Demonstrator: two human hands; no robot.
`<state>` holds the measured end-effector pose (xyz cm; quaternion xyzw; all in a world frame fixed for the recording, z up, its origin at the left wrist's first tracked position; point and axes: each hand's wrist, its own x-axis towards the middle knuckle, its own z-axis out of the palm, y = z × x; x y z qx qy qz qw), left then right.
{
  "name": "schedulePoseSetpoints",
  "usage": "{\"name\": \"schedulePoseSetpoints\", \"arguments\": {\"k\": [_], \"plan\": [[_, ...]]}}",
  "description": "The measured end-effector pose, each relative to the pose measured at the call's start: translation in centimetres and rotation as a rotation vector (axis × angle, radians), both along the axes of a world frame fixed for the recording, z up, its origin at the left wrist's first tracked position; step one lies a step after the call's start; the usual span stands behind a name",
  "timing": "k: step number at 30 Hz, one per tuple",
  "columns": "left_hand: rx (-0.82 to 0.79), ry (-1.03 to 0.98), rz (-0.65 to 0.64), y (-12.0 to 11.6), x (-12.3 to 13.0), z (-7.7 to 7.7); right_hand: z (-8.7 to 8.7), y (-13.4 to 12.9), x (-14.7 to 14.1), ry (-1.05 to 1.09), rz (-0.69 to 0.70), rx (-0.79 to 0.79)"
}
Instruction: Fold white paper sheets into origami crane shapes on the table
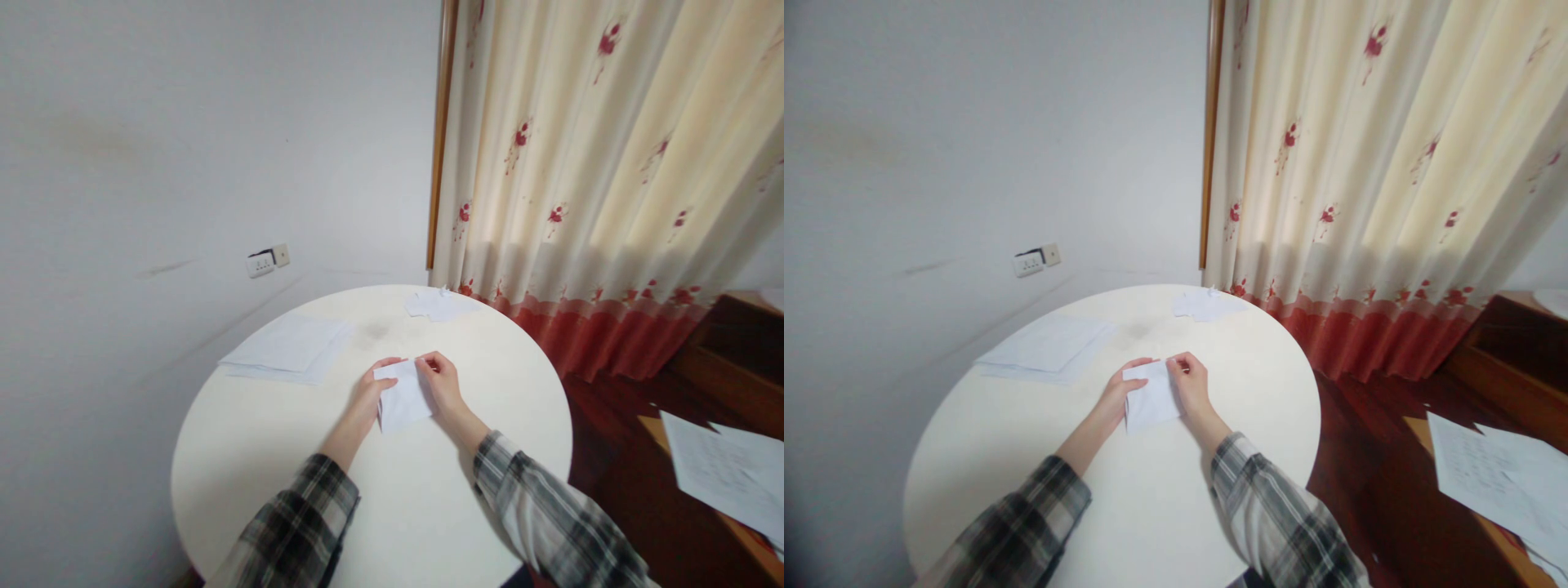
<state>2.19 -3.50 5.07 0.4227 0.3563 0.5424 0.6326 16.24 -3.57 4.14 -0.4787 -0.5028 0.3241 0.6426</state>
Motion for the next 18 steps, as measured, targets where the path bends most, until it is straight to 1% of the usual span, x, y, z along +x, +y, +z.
{"name": "schedulePoseSetpoints", "arguments": {"k": [7, 18], "plan": [[-0.013, 0.000, 0.012, -0.12, 0.03, 0.20, -0.52, 0.34, 0.07, 0.007, 0.016, 0.006], [-0.041, -0.014, 0.008, -0.21, 0.05, 0.34, -0.34, 0.21, 0.02, 0.008, 0.001, 0.003]]}}
